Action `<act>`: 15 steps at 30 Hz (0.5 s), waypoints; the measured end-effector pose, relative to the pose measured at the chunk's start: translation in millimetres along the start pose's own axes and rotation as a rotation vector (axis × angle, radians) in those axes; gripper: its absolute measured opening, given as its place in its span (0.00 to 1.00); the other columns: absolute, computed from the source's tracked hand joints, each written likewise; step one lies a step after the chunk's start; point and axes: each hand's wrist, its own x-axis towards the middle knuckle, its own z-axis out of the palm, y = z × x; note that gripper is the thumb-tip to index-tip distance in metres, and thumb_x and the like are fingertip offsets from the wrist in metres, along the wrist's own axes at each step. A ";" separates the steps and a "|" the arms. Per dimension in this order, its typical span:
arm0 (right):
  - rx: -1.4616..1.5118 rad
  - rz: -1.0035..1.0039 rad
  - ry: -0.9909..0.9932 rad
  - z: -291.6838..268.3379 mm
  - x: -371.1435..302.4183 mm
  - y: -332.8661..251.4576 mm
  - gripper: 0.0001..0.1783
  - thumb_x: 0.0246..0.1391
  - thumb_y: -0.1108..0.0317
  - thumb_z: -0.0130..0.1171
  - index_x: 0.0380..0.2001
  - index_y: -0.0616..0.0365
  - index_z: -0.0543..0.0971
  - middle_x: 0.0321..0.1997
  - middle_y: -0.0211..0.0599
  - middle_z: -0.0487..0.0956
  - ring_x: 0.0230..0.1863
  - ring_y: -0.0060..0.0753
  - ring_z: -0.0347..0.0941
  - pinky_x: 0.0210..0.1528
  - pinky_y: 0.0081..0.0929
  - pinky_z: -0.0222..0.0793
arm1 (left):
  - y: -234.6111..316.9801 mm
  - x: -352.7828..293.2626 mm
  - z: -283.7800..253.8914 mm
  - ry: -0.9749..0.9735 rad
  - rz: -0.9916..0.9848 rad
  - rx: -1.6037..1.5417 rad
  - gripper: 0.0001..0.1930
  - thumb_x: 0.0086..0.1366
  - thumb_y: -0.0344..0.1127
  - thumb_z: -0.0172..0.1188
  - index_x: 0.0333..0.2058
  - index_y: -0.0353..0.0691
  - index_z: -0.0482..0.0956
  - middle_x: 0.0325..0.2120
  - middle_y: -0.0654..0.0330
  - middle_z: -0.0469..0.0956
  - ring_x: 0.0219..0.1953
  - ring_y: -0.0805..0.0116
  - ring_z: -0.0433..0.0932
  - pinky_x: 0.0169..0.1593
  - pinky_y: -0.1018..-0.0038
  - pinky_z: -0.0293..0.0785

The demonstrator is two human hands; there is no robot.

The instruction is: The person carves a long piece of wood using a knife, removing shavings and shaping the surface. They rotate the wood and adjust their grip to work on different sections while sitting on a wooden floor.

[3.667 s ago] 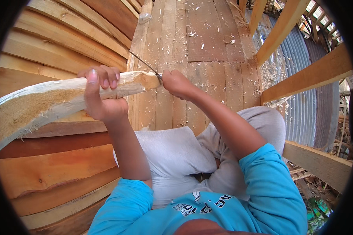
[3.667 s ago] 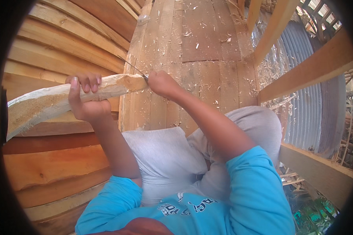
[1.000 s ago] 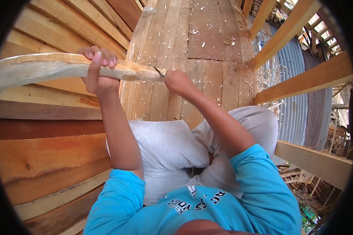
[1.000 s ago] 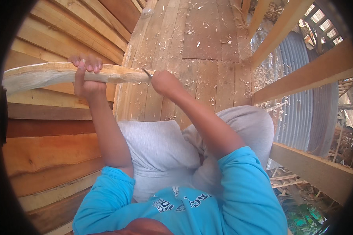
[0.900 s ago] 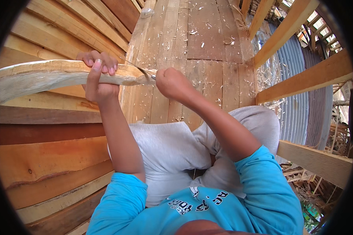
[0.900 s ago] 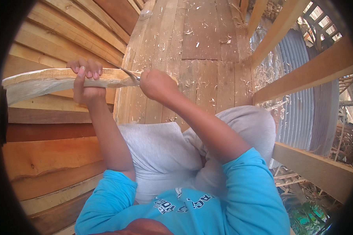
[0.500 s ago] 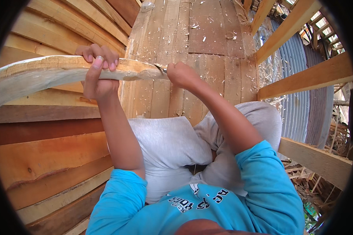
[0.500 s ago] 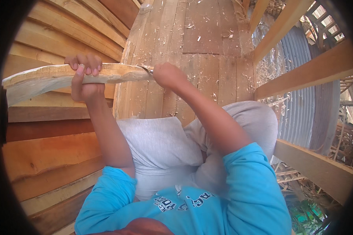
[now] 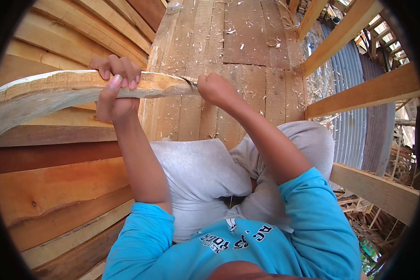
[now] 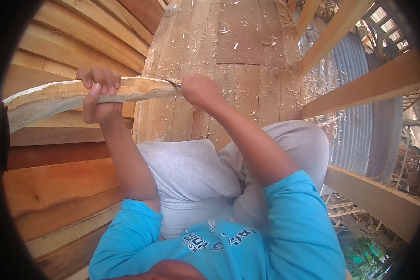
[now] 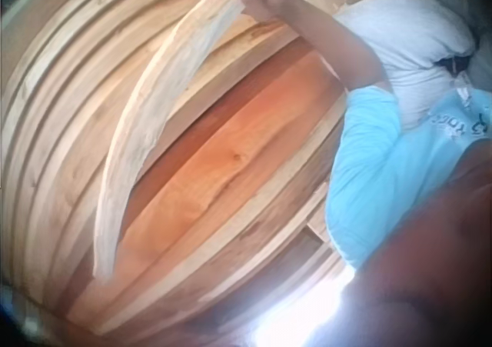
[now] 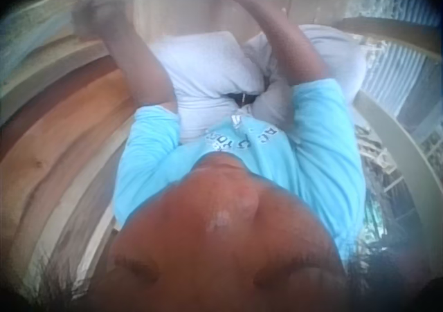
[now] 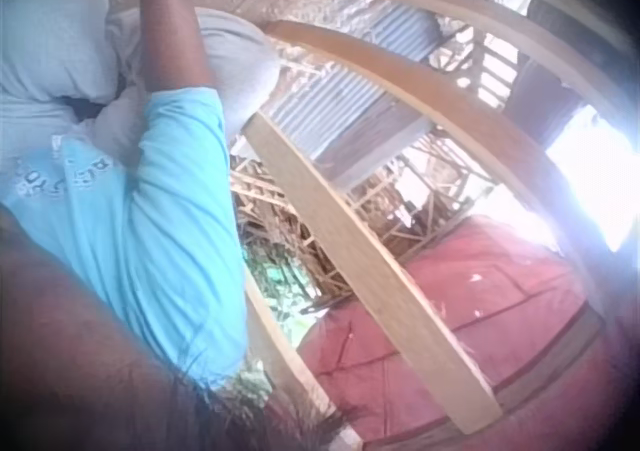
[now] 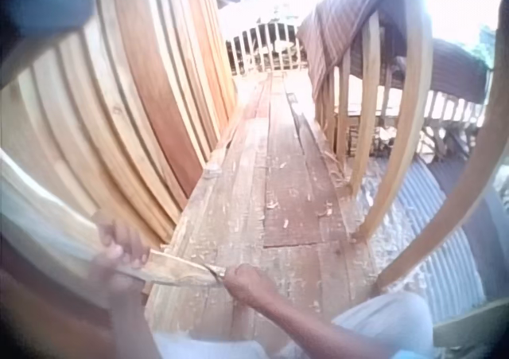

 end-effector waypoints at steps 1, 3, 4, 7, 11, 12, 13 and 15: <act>0.011 0.001 0.012 1.9 3.0 0.3 0.25 0.61 0.57 0.39 0.36 0.66 0.81 0.41 0.59 0.80 0.45 0.61 0.76 0.50 0.50 0.71 | 0.6 5.3 3.4 0.014 0.010 0.029 0.12 0.50 0.27 0.53 0.32 0.45 0.60 0.18 0.61 0.61 0.21 0.71 0.63 0.30 0.72 0.63; 0.032 -0.023 0.034 0.7 9.8 1.8 0.26 0.60 0.57 0.38 0.35 0.68 0.80 0.40 0.61 0.79 0.45 0.62 0.76 0.50 0.50 0.70 | -0.3 6.9 -2.5 -0.040 0.022 -0.030 0.13 0.50 0.27 0.53 0.32 0.44 0.59 0.18 0.62 0.60 0.21 0.71 0.63 0.30 0.73 0.63; 0.045 -0.034 0.027 -3.9 -2.1 -7.8 0.27 0.60 0.56 0.37 0.35 0.68 0.80 0.40 0.62 0.79 0.45 0.62 0.76 0.50 0.51 0.70 | 0.9 3.1 -3.3 -0.055 0.008 -0.059 0.13 0.49 0.27 0.53 0.32 0.44 0.59 0.18 0.62 0.60 0.21 0.71 0.63 0.30 0.73 0.63; 0.091 0.041 0.024 6.1 13.6 15.8 0.28 0.59 0.56 0.36 0.33 0.70 0.80 0.39 0.64 0.79 0.44 0.63 0.76 0.51 0.51 0.69 | -4.2 3.3 5.1 -0.078 -0.002 -0.060 0.13 0.49 0.27 0.53 0.31 0.45 0.59 0.18 0.62 0.60 0.20 0.72 0.62 0.30 0.73 0.63; 0.031 -0.084 0.066 -1.3 -11.6 -17.1 0.29 0.59 0.56 0.36 0.33 0.69 0.81 0.38 0.63 0.79 0.42 0.64 0.77 0.50 0.51 0.70 | 1.2 4.2 -3.3 -0.110 0.004 -0.059 0.13 0.49 0.27 0.53 0.31 0.45 0.58 0.18 0.62 0.60 0.20 0.71 0.62 0.30 0.73 0.63; 0.074 -0.038 0.002 -7.2 -9.3 -19.6 0.29 0.59 0.55 0.36 0.33 0.68 0.81 0.38 0.62 0.80 0.42 0.65 0.76 0.49 0.51 0.70 | 1.2 3.3 -3.6 -0.116 0.000 -0.066 0.13 0.49 0.27 0.53 0.31 0.45 0.58 0.18 0.62 0.60 0.20 0.71 0.62 0.30 0.73 0.63; 0.072 -0.022 0.043 -3.2 -2.3 -5.3 0.29 0.58 0.55 0.36 0.31 0.70 0.81 0.37 0.64 0.79 0.41 0.66 0.76 0.48 0.51 0.70 | -1.2 2.1 3.2 -0.123 -0.002 -0.087 0.13 0.50 0.27 0.53 0.30 0.45 0.58 0.18 0.62 0.60 0.20 0.71 0.62 0.29 0.73 0.63; 0.070 -0.030 0.150 5.6 21.4 19.7 0.29 0.57 0.55 0.37 0.27 0.72 0.79 0.34 0.67 0.78 0.38 0.66 0.76 0.47 0.51 0.69 | -0.5 4.0 17.5 -0.137 0.012 -0.071 0.13 0.50 0.27 0.53 0.30 0.45 0.58 0.18 0.62 0.60 0.20 0.71 0.62 0.29 0.73 0.62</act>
